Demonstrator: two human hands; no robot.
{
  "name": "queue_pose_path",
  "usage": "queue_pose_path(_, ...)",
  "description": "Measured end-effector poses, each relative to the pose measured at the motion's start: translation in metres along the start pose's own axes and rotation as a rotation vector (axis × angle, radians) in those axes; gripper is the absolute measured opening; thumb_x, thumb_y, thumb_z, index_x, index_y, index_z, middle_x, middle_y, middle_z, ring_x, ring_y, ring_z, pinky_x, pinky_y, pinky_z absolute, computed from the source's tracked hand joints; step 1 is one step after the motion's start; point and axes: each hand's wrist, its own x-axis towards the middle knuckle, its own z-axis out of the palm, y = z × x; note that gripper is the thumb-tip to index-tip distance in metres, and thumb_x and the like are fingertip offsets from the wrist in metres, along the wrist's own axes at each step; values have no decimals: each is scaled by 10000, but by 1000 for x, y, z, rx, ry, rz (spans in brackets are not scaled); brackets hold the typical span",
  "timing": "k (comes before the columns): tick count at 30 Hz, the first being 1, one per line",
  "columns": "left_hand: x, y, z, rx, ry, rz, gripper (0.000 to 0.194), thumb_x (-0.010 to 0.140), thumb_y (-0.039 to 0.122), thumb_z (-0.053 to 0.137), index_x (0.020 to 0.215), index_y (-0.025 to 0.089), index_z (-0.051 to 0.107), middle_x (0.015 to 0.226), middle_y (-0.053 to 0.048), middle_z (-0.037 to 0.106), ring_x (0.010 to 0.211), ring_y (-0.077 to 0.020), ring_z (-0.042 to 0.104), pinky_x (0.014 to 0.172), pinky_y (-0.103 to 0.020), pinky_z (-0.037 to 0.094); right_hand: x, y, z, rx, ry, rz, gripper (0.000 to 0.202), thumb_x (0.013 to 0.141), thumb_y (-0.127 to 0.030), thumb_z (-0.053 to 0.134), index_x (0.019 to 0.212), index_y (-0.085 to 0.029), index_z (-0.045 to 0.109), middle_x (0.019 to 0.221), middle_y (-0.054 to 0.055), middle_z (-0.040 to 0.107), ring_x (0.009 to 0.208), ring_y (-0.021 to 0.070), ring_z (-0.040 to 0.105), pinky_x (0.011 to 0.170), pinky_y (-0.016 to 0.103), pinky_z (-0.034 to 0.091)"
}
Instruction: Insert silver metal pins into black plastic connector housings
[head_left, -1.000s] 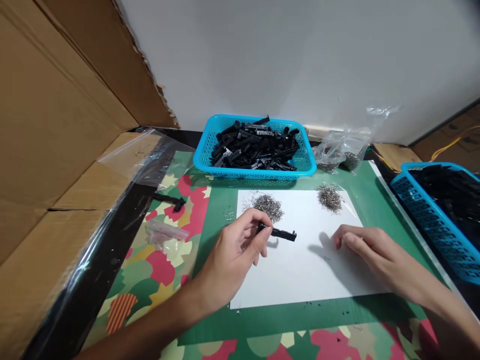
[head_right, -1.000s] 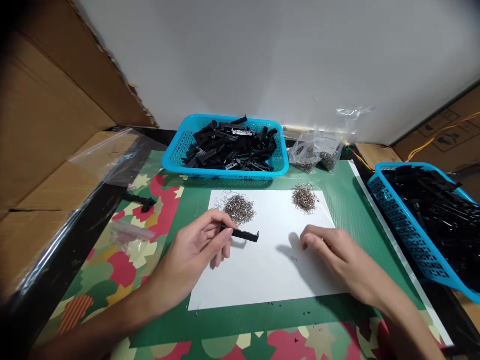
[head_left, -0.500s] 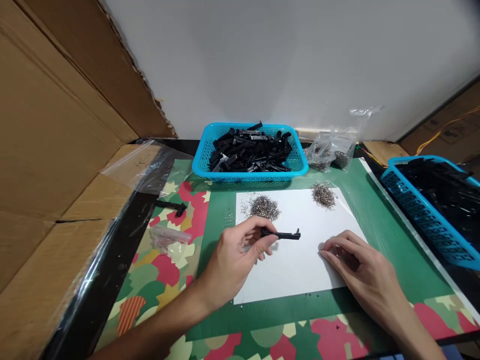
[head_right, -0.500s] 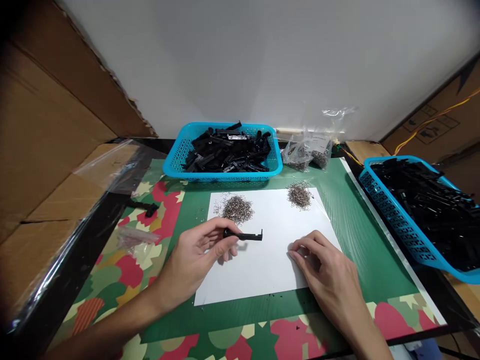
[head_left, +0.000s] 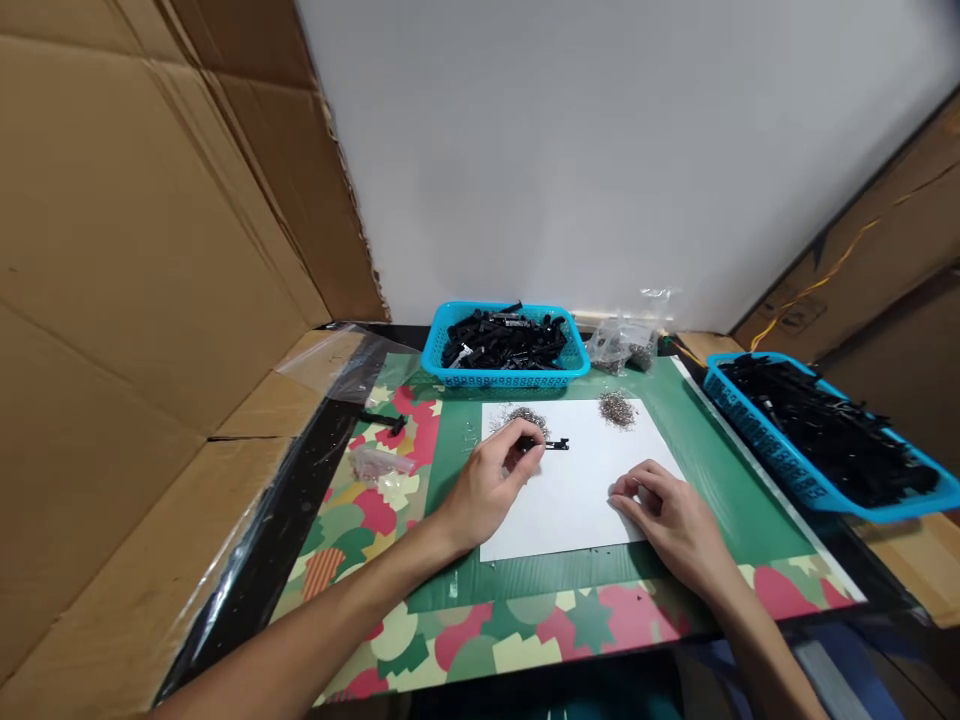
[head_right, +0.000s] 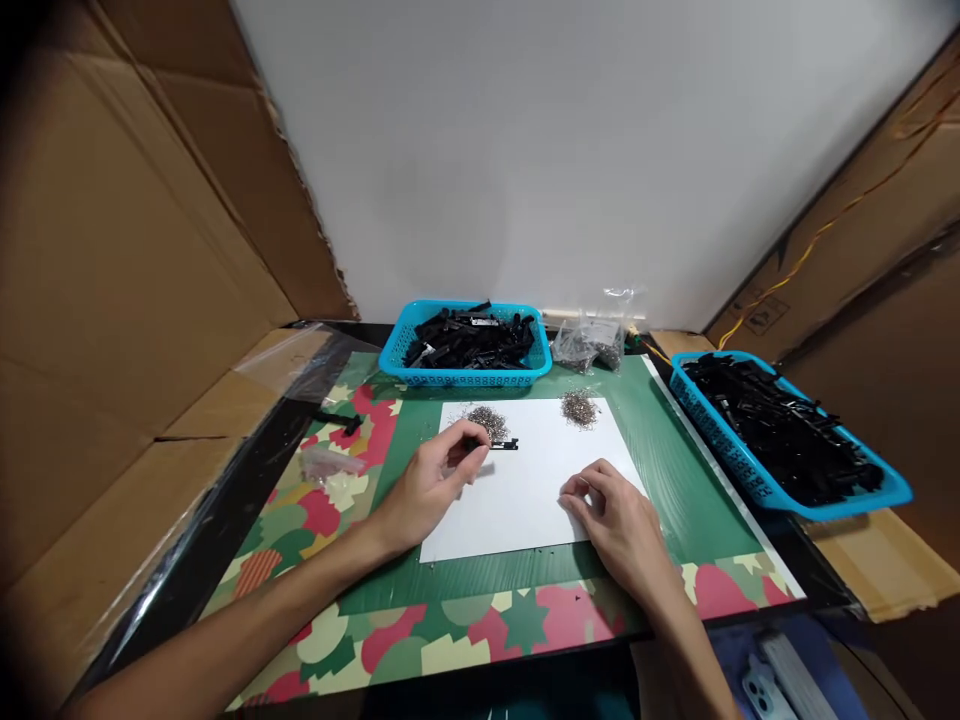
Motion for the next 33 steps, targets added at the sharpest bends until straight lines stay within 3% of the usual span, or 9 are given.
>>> queue_pose_path(6,-1,4,5,-10,-28,33,274,1072,419,545,1092,205,715,1051,-36,641,832,-174,593,761,-308,475,-4,-4,1,6,16,-77,140,1012,-356,594,938,-253,654,1019,8,661,795,185,607,724,309,394)
queue_pose_path(10,-5,5,10,8,-58,46,268,1054,418,597,1063,210,767,1046,-50,654,901,-201,614,796,-309,478,-4,-9,4,189,-18,-157,198,1066,-382,512,967,-241,609,923,-2,602,762,174,541,696,290,390)
queue_pose_path(13,-8,9,11,39,-68,54,279,1055,432,604,1071,216,780,1059,-58,661,944,-215,631,818,-308,483,6,-21,9,330,-77,-207,249,1041,-408,579,892,-214,624,793,-20,542,682,155,434,630,282,330)
queue_pose_path(17,-10,9,5,62,-60,52,333,1069,484,585,1025,208,765,1035,-56,653,985,-225,635,874,-314,467,32,-44,13,397,-92,-284,216,966,-380,711,865,-192,681,747,-27,564,648,136,368,601,283,281)
queue_pose_path(20,-10,-4,1,59,-47,26,393,1067,550,564,992,198,723,1019,-54,628,965,-220,621,859,-305,451,56,-61,11,407,-155,-375,154,899,-302,793,847,-189,701,756,-25,635,658,129,409,611,271,304)
queue_pose_path(24,-7,-35,-1,106,-37,54,467,1056,627,514,962,195,665,990,-55,600,886,-206,589,759,-285,418,80,-74,7,437,-343,-473,101,868,-240,829,861,-195,738,772,-27,711,672,122,487,626,250,340)
queue_pose_path(28,-6,-47,0,110,-51,44,470,1037,655,520,964,209,650,962,-49,576,792,-186,550,679,-275,389,91,-67,17,532,-427,-479,199,864,-352,864,854,-194,743,766,-23,722,644,113,477,609,247,334)
queue_pose_path(33,-10,-20,-2,97,-77,-75,421,1070,611,500,996,231,665,1014,-55,592,854,-201,578,745,-292,416,88,-45,39,600,-316,-395,294,893,-462,822,821,-191,735,684,-34,600,591,108,392,567,254,299)
